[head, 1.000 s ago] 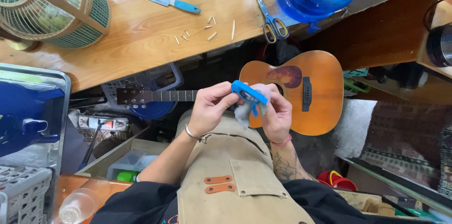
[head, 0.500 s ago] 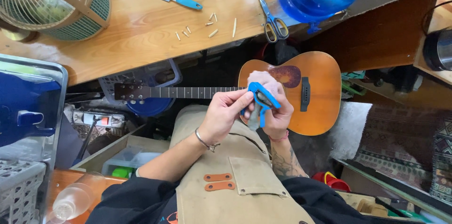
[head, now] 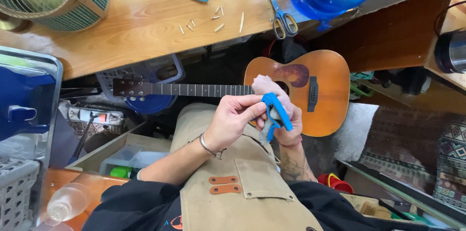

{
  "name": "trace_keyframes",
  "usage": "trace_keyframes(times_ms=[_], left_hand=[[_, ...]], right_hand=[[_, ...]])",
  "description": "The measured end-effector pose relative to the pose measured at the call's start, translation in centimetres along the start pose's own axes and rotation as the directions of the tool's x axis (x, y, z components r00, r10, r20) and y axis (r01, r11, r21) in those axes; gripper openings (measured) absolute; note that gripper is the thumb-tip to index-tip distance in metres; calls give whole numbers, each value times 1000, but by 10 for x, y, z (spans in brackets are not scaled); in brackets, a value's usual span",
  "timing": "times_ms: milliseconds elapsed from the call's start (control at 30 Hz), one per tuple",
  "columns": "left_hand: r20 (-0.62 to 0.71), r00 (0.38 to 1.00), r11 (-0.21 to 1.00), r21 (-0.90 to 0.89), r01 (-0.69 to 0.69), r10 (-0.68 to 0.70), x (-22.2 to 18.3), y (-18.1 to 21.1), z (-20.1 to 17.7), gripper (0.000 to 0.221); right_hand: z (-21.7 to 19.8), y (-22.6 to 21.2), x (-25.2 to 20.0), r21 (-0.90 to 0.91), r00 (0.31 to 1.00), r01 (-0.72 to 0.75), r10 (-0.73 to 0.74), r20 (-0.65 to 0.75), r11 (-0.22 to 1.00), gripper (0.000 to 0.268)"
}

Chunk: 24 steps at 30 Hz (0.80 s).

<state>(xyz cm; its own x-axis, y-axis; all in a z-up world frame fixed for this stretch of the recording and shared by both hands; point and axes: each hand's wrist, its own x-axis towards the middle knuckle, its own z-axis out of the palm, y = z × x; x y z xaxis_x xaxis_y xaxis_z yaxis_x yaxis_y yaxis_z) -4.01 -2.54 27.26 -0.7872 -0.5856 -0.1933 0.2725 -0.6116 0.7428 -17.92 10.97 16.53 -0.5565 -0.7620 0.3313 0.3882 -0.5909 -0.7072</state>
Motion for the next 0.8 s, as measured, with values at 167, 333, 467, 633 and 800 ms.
trace_keyframes(times_ms=[167,333,467,633,800], left_hand=[[19,998,997,41,-59,59,1,7,1,20],[31,996,995,48,-89,88,-1,4,1,21],[28,994,993,58,-105,103,0,6,-1,20],[26,994,993,57,-106,104,3,13,-5,20],[1,977,959,192,-208,212,5,42,-13,19]], right_hand=[[8,-6,4,137,991,-122,127,-32,983,30],[-28,14,-22,173,996,-67,76,-46,983,53],[-1,5,-6,-1,994,48,-48,-99,999,35],[7,-16,15,387,934,-352,349,81,852,71],[3,-16,20,128,988,-155,153,21,980,49]])
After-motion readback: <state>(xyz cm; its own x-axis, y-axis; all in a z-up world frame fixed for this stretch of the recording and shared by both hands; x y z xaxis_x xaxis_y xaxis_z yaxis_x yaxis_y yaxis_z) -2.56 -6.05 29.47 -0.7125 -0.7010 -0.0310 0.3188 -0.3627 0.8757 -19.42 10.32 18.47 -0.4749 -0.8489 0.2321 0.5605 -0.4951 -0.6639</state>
